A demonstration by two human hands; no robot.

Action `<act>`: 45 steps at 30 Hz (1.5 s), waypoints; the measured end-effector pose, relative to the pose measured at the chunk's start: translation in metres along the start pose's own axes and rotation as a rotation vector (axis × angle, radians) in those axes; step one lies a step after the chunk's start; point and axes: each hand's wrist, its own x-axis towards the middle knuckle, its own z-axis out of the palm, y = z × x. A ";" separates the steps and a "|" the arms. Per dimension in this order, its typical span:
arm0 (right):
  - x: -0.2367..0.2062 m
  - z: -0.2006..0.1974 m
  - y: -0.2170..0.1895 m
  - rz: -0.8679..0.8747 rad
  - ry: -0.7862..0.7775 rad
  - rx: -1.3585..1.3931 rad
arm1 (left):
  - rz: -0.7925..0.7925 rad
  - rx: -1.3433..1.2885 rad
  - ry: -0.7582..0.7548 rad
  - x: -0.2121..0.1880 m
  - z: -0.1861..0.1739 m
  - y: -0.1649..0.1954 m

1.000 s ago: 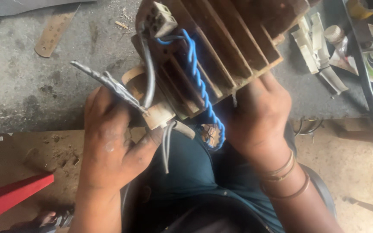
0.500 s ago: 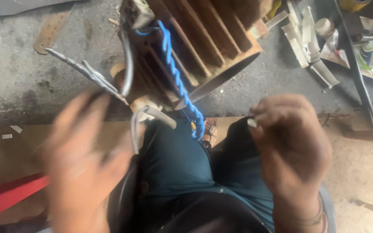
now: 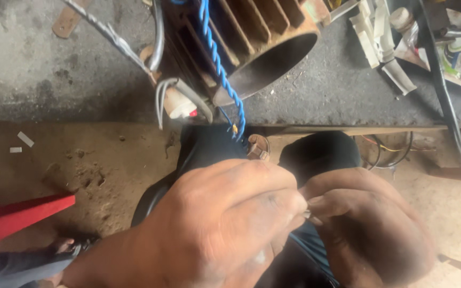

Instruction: The person sits at a workbench holding a rusty electric motor housing, turning it over and scraping or wiping its surfaces by hand. They handle small components and wires attached to the motor, fitting a white cylindrical capacitor and arranging the wiring around the housing.

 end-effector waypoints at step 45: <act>0.105 0.091 0.060 -0.506 0.255 -0.604 | -0.140 0.243 0.403 -0.087 -0.027 -0.130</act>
